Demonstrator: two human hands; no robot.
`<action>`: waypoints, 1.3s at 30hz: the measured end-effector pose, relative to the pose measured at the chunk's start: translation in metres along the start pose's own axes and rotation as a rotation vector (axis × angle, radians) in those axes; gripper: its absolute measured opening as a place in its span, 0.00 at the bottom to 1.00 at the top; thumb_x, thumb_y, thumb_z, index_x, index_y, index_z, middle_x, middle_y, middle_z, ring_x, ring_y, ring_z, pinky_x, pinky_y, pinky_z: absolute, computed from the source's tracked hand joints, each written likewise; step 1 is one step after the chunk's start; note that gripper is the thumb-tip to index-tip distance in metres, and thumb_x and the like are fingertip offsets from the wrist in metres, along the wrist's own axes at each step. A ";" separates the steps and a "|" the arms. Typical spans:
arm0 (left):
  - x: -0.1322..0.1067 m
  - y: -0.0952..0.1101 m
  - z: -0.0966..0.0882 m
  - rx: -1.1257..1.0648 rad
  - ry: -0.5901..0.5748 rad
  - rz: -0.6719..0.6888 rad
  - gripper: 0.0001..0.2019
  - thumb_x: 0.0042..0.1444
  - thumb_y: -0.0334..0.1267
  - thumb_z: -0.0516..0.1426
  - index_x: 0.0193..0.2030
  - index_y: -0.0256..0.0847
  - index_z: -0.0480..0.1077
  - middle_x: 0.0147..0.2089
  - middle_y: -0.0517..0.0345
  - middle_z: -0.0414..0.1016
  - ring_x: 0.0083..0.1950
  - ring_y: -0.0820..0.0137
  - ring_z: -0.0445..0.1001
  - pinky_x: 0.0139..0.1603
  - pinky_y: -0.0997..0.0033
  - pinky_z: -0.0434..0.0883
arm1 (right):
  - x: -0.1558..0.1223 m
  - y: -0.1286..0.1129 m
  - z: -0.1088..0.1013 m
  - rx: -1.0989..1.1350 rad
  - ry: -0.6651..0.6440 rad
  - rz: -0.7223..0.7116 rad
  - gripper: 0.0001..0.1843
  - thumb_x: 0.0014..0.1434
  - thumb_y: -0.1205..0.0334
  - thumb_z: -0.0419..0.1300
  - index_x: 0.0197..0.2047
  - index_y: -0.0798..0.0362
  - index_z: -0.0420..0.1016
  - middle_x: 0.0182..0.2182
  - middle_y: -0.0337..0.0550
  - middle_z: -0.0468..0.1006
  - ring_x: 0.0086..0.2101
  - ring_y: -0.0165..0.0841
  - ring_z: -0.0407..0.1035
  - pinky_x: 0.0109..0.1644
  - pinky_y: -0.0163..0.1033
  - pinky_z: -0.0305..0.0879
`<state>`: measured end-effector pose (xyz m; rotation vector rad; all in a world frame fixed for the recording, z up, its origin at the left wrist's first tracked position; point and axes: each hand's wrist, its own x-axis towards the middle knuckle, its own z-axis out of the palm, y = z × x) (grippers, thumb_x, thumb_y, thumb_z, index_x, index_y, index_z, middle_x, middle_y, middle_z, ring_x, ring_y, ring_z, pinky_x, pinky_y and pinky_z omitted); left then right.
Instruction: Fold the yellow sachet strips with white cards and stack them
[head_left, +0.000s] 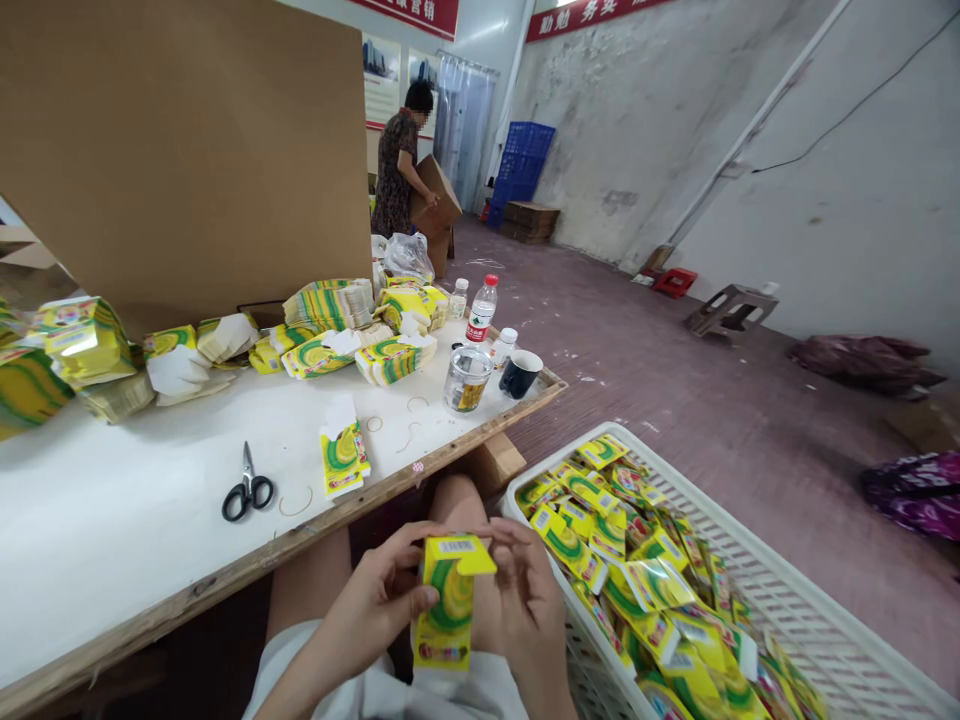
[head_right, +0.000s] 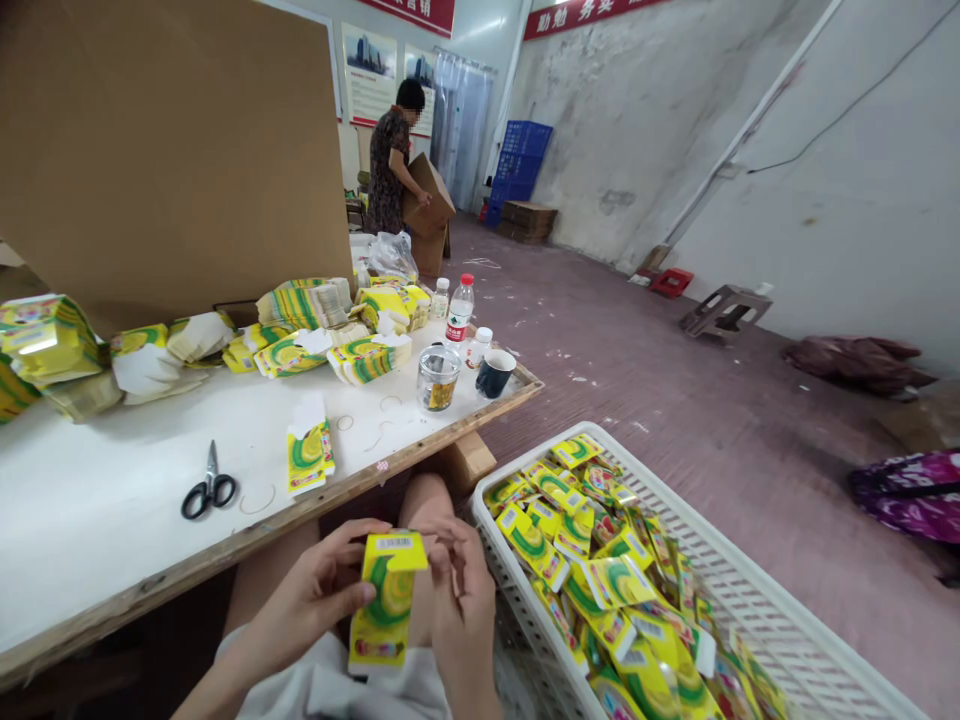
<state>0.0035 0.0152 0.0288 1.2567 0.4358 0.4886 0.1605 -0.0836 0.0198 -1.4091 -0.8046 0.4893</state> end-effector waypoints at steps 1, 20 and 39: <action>0.002 -0.001 -0.001 0.070 0.040 0.023 0.21 0.58 0.40 0.62 0.58 0.45 0.69 0.55 0.46 0.77 0.51 0.59 0.77 0.47 0.66 0.74 | 0.001 -0.001 -0.002 -0.006 -0.049 0.015 0.18 0.65 0.47 0.56 0.45 0.50 0.78 0.40 0.49 0.81 0.43 0.43 0.75 0.49 0.44 0.71; 0.005 0.005 0.007 0.193 0.031 0.017 0.24 0.57 0.30 0.59 0.62 0.45 0.68 0.59 0.48 0.77 0.56 0.58 0.75 0.55 0.64 0.72 | 0.005 0.002 0.009 -0.353 -0.272 0.111 0.21 0.55 0.66 0.59 0.53 0.51 0.67 0.19 0.27 0.64 0.19 0.29 0.58 0.25 0.32 0.55; 0.038 -0.007 -0.094 1.050 0.879 -0.022 0.39 0.56 0.48 0.55 0.69 0.23 0.51 0.66 0.25 0.64 0.68 0.43 0.61 0.66 0.42 0.59 | 0.024 0.004 -0.034 0.424 0.792 0.089 0.24 0.51 0.55 0.71 0.48 0.46 0.67 0.38 0.35 0.78 0.33 0.30 0.75 0.41 0.38 0.73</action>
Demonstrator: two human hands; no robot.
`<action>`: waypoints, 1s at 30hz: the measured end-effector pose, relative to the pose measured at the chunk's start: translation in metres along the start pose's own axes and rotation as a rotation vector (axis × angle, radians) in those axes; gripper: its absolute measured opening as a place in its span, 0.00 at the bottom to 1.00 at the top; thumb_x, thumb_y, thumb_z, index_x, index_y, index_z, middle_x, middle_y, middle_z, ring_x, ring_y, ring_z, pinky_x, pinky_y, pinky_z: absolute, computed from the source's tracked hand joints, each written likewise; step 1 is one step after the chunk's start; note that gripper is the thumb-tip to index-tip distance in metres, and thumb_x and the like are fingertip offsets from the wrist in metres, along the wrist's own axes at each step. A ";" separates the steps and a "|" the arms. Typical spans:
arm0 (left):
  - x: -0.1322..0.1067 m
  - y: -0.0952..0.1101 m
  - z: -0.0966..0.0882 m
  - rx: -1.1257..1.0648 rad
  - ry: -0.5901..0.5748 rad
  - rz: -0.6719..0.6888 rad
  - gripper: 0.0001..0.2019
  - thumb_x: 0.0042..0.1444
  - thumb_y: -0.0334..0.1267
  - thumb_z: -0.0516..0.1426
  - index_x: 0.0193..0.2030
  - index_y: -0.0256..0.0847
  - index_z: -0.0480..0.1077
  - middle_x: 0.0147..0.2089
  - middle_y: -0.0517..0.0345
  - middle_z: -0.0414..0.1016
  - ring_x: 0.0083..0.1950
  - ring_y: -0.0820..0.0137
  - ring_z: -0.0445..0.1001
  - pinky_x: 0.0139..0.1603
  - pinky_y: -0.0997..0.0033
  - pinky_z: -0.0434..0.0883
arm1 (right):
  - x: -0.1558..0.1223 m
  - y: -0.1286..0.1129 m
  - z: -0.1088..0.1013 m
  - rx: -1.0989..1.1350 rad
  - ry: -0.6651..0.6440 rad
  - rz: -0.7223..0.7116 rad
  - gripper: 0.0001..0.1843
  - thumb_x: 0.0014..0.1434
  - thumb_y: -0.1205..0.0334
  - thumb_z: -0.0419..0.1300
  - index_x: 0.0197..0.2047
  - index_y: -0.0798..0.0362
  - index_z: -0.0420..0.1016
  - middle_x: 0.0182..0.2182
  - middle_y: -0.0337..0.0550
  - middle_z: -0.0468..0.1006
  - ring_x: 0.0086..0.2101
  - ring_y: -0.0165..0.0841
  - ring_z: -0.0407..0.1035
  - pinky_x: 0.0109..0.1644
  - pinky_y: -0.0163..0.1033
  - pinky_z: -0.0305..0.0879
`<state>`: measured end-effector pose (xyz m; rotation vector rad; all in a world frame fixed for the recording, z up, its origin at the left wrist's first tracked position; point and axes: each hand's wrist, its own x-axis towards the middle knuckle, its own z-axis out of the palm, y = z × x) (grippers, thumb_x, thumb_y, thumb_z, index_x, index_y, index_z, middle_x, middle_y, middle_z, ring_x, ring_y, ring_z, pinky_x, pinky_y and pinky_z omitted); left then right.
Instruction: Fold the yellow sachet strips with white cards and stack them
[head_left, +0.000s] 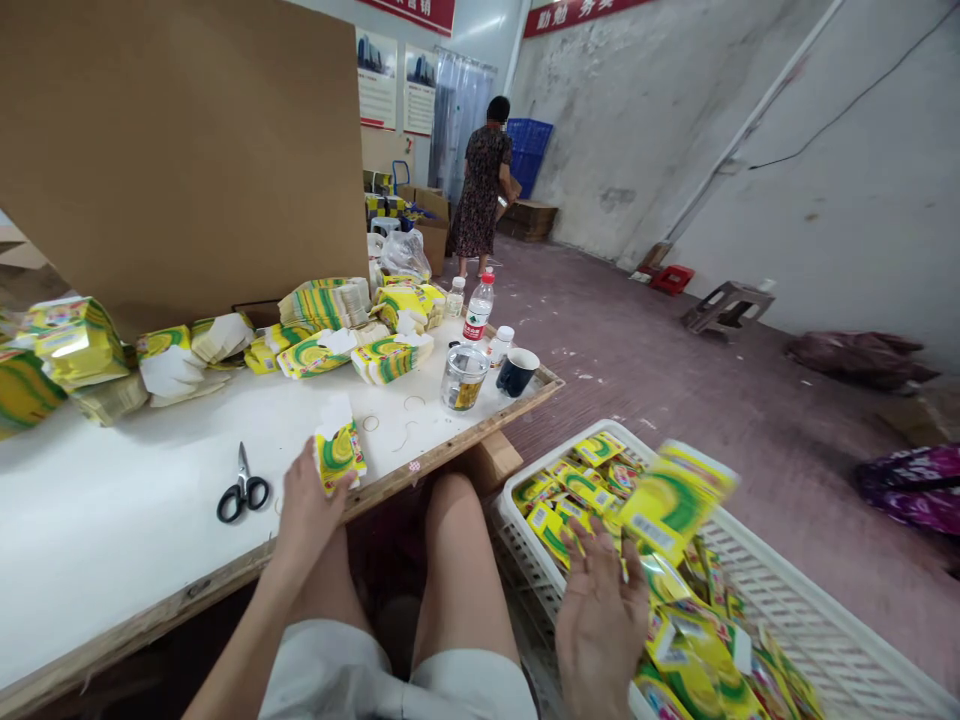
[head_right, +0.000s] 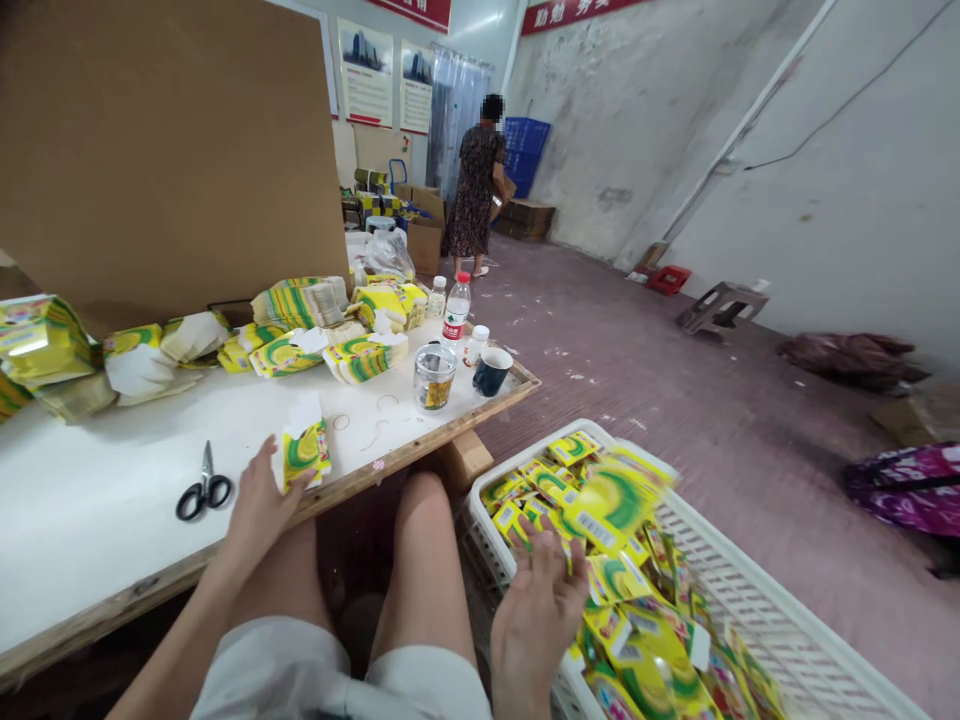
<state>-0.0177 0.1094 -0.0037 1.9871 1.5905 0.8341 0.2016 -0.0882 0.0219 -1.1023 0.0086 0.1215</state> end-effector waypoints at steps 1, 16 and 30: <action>0.011 -0.011 -0.002 0.041 0.012 -0.036 0.41 0.55 0.47 0.56 0.68 0.18 0.51 0.62 0.21 0.67 0.65 0.39 0.64 0.63 0.38 0.60 | -0.001 0.003 -0.003 -0.024 -0.038 0.083 0.25 0.50 0.54 0.71 0.48 0.47 0.68 0.39 0.37 0.79 0.35 0.32 0.75 0.42 0.39 0.73; 0.027 -0.037 -0.014 0.086 0.002 -0.142 0.12 0.54 0.47 0.55 0.36 0.40 0.70 0.33 0.48 0.79 0.32 0.56 0.76 0.29 0.66 0.63 | -0.040 0.028 0.008 -0.311 -0.412 0.287 0.25 0.47 0.44 0.71 0.40 0.54 0.76 0.25 0.37 0.76 0.24 0.30 0.66 0.30 0.35 0.66; -0.090 0.071 -0.017 -0.484 -0.607 0.280 0.08 0.61 0.36 0.57 0.34 0.40 0.76 0.32 0.54 0.78 0.34 0.65 0.73 0.36 0.72 0.68 | -0.069 0.012 0.017 -0.583 -0.874 -0.328 0.19 0.64 0.62 0.59 0.58 0.49 0.69 0.43 0.47 0.77 0.32 0.34 0.71 0.38 0.39 0.71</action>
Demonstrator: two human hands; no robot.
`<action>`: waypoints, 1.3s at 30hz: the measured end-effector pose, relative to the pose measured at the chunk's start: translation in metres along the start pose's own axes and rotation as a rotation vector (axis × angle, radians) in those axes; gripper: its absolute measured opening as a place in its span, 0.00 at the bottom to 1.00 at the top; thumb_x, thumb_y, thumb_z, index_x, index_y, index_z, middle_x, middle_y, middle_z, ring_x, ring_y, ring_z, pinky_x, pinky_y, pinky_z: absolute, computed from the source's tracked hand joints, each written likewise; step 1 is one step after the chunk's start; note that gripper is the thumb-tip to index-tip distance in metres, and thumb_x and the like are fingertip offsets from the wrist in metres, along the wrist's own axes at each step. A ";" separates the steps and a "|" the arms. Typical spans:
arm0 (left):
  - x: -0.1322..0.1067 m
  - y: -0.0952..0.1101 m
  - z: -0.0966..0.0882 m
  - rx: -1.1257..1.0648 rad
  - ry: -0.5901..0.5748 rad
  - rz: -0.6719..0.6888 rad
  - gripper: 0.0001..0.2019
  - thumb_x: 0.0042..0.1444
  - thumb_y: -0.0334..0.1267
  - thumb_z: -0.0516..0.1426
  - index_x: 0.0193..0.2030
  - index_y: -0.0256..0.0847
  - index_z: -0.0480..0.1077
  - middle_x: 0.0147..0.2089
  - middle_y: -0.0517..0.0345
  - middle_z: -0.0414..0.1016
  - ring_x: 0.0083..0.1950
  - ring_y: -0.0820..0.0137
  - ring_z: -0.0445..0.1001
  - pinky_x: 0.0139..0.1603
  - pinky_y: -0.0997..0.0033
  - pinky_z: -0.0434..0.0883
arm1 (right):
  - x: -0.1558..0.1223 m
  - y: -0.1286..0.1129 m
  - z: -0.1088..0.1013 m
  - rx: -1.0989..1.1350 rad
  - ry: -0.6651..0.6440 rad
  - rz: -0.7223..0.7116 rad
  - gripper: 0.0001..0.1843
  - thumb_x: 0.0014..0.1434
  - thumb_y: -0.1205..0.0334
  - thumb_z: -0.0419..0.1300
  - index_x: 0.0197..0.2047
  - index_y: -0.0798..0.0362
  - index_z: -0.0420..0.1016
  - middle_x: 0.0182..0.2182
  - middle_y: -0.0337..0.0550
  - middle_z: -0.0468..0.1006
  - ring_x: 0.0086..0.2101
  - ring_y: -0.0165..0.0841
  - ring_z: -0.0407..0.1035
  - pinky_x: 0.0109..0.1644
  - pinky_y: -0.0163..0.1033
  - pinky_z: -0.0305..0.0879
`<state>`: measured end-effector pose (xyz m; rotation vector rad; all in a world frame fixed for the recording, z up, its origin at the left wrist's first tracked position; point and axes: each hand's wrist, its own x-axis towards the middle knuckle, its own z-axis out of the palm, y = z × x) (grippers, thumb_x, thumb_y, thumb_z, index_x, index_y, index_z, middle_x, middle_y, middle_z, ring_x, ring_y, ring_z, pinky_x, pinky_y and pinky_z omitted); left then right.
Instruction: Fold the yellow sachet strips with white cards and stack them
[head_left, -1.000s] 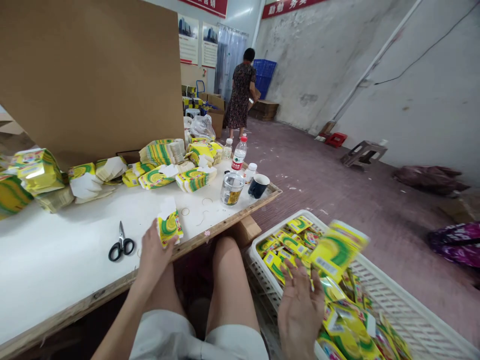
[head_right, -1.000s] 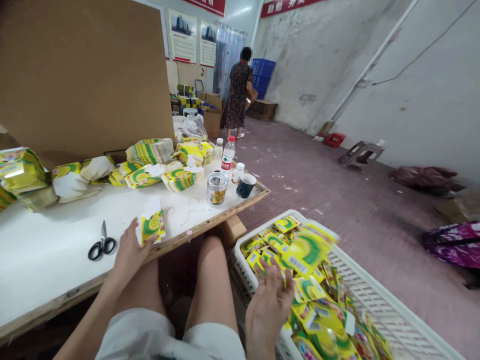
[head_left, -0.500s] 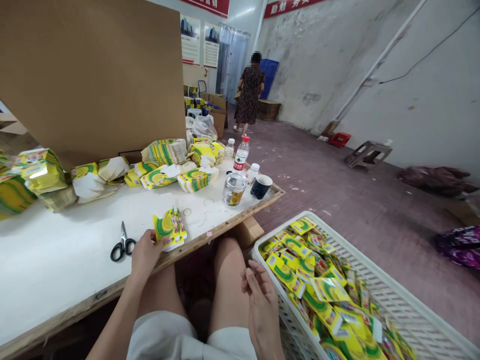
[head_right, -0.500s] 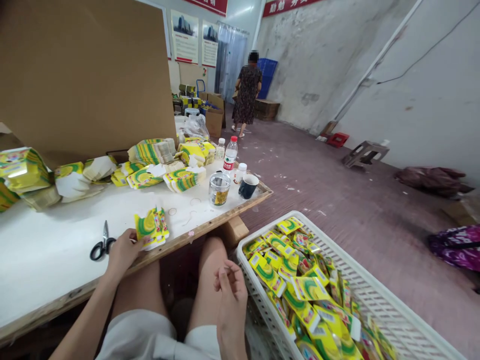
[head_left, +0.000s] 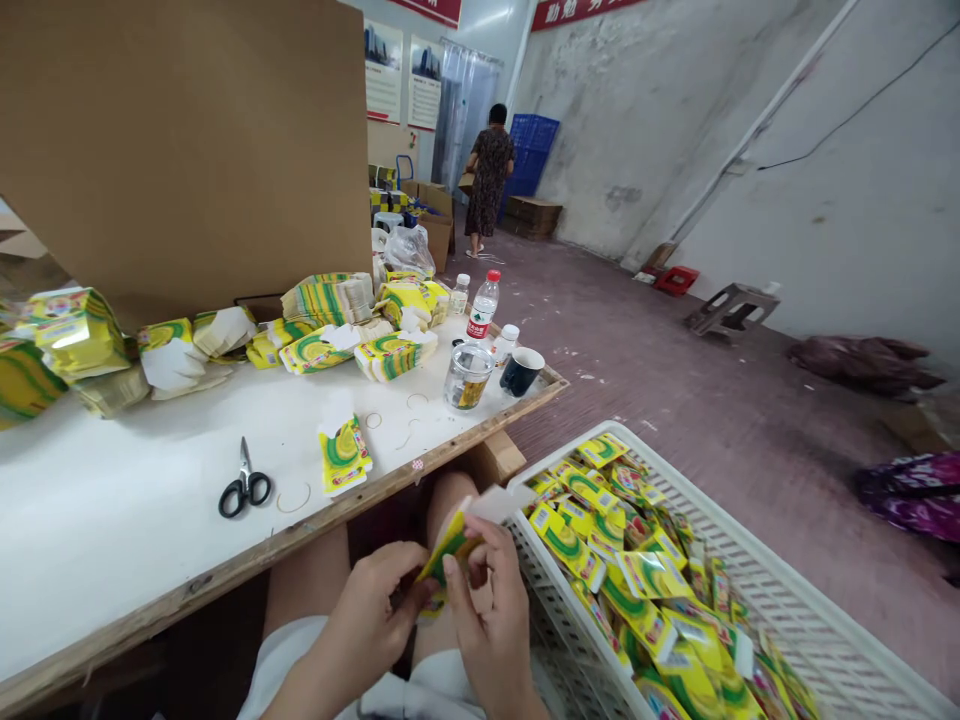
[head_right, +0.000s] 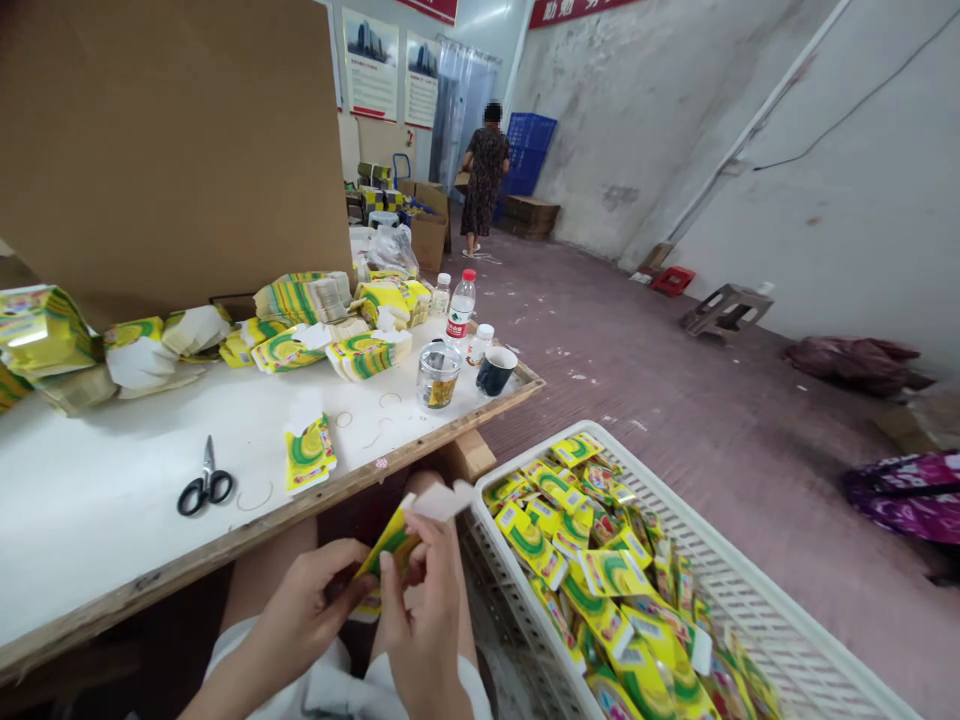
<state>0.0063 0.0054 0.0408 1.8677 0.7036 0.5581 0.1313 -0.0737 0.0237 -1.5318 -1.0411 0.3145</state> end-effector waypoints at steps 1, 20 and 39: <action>-0.001 -0.001 0.000 -0.085 -0.046 -0.013 0.08 0.61 0.39 0.57 0.36 0.40 0.77 0.34 0.52 0.79 0.36 0.64 0.74 0.38 0.71 0.69 | -0.002 0.001 0.000 0.037 0.029 0.030 0.17 0.64 0.62 0.59 0.56 0.49 0.69 0.40 0.45 0.76 0.31 0.33 0.71 0.37 0.38 0.71; 0.011 -0.013 0.022 -0.729 0.107 -0.239 0.22 0.49 0.56 0.66 0.37 0.37 0.76 0.30 0.56 0.80 0.33 0.63 0.78 0.35 0.68 0.74 | -0.006 0.009 0.000 0.200 -0.031 0.273 0.14 0.63 0.50 0.60 0.36 0.53 0.77 0.29 0.42 0.78 0.30 0.36 0.73 0.36 0.37 0.73; 0.002 -0.010 -0.009 -0.857 -0.207 -0.241 0.36 0.51 0.38 0.69 0.64 0.50 0.59 0.37 0.58 0.81 0.38 0.65 0.79 0.36 0.72 0.72 | 0.005 0.009 -0.029 0.192 -0.270 0.155 0.14 0.67 0.52 0.55 0.42 0.51 0.77 0.31 0.41 0.78 0.29 0.33 0.71 0.32 0.33 0.66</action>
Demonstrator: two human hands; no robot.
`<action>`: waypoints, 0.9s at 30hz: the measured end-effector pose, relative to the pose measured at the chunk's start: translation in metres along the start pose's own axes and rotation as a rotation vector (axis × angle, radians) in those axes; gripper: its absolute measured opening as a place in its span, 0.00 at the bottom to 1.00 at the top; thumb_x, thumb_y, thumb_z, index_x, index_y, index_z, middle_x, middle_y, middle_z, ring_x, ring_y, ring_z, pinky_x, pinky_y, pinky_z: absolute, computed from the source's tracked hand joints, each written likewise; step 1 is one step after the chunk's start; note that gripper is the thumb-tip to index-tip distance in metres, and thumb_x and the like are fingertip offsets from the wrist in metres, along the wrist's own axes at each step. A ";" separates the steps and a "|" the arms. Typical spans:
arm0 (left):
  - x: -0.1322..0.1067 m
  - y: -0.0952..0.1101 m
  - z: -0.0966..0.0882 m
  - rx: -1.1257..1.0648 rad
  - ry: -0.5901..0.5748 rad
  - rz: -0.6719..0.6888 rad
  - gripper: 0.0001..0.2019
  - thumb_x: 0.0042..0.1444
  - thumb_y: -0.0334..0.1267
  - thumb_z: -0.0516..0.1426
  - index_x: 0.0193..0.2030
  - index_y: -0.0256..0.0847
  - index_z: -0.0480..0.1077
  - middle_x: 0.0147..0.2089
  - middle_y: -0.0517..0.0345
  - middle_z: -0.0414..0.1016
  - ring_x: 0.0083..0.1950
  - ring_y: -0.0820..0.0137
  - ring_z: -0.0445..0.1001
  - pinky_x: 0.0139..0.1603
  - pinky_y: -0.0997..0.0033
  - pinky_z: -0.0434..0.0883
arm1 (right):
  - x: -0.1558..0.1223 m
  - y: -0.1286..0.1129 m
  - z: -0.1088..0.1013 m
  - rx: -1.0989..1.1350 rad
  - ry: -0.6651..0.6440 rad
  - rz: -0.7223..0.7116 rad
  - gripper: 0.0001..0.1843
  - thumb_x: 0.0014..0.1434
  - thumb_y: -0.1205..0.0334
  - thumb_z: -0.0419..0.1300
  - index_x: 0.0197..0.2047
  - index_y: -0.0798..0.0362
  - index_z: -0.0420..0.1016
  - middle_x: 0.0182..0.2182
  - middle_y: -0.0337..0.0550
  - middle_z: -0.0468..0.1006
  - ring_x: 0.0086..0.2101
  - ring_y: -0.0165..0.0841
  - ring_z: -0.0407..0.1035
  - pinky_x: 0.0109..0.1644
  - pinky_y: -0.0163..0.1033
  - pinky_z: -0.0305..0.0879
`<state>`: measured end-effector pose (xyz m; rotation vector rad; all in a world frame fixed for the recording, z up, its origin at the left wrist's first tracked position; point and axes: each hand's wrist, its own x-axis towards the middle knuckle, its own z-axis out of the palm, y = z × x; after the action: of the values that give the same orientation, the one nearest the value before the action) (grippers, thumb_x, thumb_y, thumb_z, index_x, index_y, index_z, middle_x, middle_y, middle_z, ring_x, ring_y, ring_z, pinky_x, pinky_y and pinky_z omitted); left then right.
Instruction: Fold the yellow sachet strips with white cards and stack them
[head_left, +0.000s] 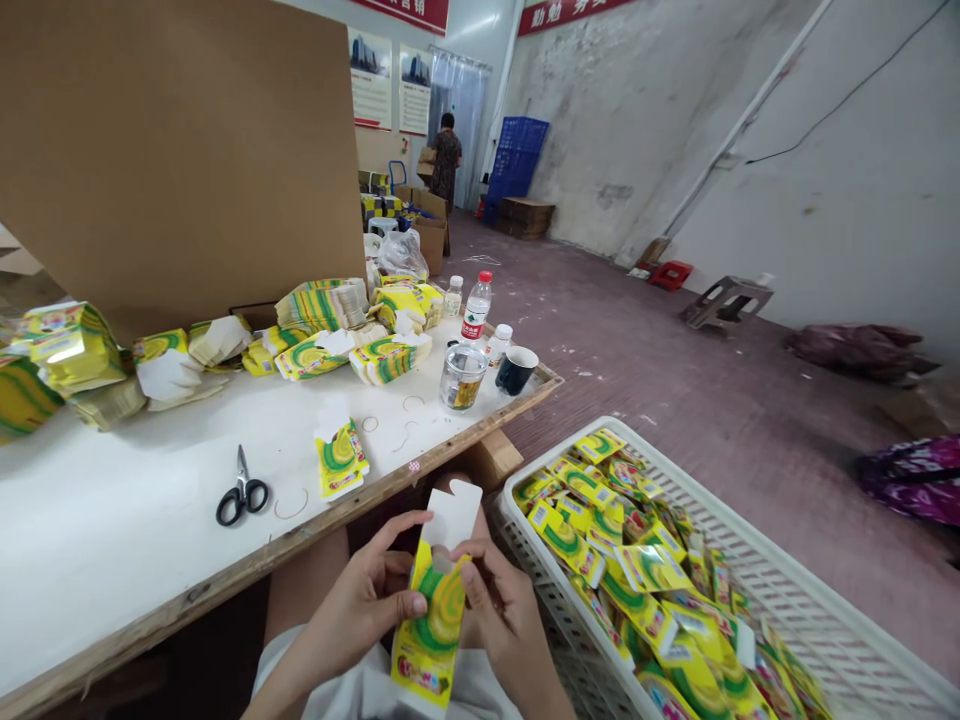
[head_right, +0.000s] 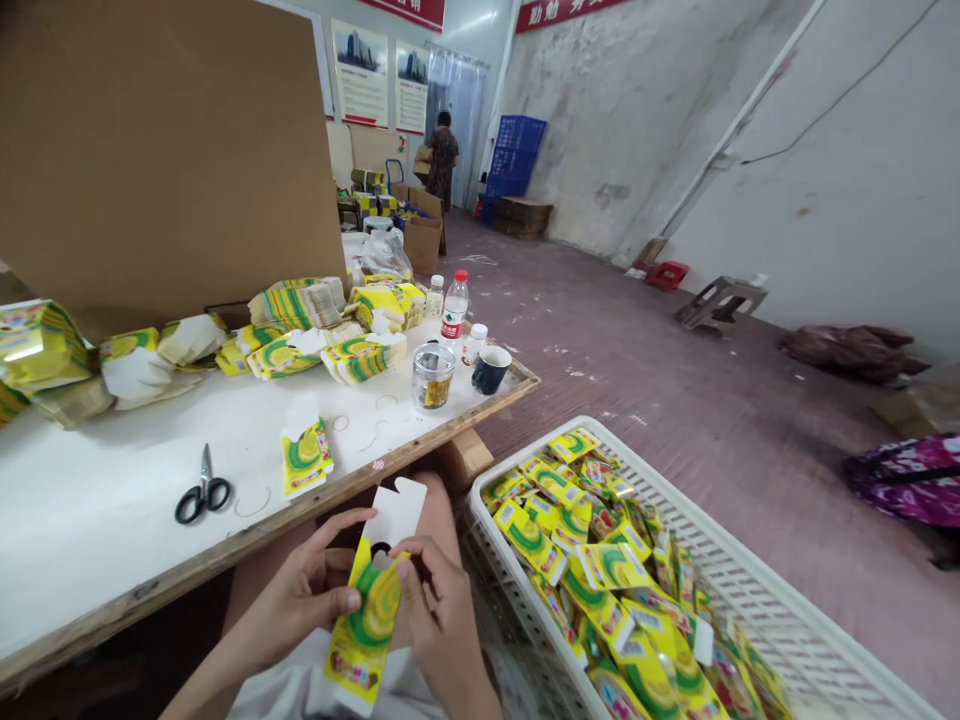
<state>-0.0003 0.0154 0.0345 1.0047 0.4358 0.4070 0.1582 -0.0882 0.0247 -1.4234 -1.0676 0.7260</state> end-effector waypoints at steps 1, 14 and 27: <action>0.000 0.000 0.000 0.011 0.000 -0.002 0.34 0.50 0.38 0.69 0.62 0.49 0.62 0.37 0.58 0.81 0.38 0.66 0.79 0.35 0.73 0.71 | 0.000 -0.001 0.000 -0.024 0.000 -0.003 0.15 0.67 0.52 0.54 0.39 0.52 0.77 0.29 0.40 0.77 0.27 0.32 0.69 0.30 0.33 0.64; 0.000 0.000 0.004 0.110 -0.054 0.099 0.34 0.59 0.39 0.62 0.68 0.58 0.51 0.50 0.55 0.79 0.46 0.65 0.78 0.48 0.65 0.73 | 0.002 0.002 0.007 0.128 0.224 -0.024 0.19 0.64 0.56 0.60 0.57 0.46 0.71 0.41 0.45 0.79 0.40 0.38 0.75 0.44 0.40 0.72; 0.009 -0.007 0.000 0.402 0.073 0.151 0.20 0.60 0.32 0.59 0.59 0.46 0.69 0.58 0.51 0.77 0.54 0.61 0.77 0.53 0.67 0.73 | 0.011 0.002 0.002 -0.154 0.026 0.136 0.16 0.59 0.61 0.59 0.51 0.53 0.73 0.22 0.30 0.61 0.23 0.30 0.60 0.27 0.33 0.59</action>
<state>0.0086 0.0168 0.0270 1.4216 0.5216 0.5044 0.1610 -0.0776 0.0237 -1.6455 -1.0312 0.7329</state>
